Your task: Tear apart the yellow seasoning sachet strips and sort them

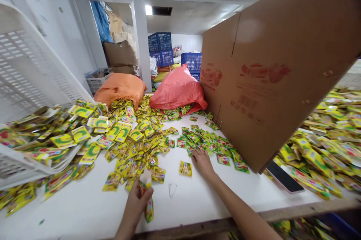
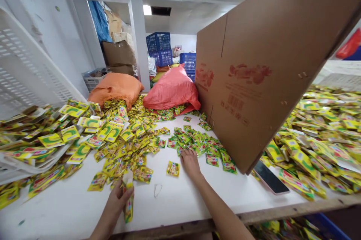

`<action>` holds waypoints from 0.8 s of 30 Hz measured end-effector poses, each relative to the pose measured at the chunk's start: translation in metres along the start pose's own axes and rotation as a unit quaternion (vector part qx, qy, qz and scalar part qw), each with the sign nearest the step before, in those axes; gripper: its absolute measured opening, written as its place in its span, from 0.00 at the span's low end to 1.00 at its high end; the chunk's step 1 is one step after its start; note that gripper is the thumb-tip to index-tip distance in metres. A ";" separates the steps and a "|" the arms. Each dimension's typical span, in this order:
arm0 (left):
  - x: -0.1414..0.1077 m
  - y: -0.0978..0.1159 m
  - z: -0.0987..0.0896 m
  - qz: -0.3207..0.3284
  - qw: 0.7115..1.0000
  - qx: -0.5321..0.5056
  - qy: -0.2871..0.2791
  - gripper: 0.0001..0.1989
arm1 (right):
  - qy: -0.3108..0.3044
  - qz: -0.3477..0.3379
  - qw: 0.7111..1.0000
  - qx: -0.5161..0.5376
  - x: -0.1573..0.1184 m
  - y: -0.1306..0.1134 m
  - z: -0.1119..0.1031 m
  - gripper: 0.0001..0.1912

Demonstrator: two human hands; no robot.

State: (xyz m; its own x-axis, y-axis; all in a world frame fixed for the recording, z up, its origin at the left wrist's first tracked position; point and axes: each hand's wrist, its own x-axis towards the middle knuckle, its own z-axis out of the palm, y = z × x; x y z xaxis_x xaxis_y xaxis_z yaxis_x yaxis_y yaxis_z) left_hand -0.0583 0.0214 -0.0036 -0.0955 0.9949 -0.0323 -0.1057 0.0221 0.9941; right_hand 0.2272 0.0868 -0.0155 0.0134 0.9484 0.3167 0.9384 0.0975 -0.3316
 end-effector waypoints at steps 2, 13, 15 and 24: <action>0.001 -0.005 0.008 -0.009 0.999 -0.032 -0.015 0.29 | -0.011 -0.011 1.000 0.004 -0.011 0.005 -0.006 0.11; -0.015 -0.011 0.032 -0.098 0.993 -0.068 -0.008 0.29 | -0.081 -0.023 0.995 0.058 0.011 0.018 -0.013 0.25; -0.017 -0.012 0.033 -0.101 0.991 -0.082 0.008 0.29 | -0.092 -0.013 0.993 0.070 0.016 0.020 -0.014 0.24; -0.021 -0.005 0.035 -0.139 0.987 -0.080 -0.030 0.25 | -0.169 0.004 0.967 0.190 0.018 0.009 -0.038 0.11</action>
State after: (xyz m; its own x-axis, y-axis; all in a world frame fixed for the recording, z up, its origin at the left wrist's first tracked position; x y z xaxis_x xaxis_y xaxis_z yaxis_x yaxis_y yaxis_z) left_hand -0.0213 0.0043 -0.0040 0.0164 0.9568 -0.2902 -0.2750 0.2834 0.9187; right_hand 0.2495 0.0933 0.0212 -0.1544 0.9877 0.0248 0.7432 0.1327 -0.6558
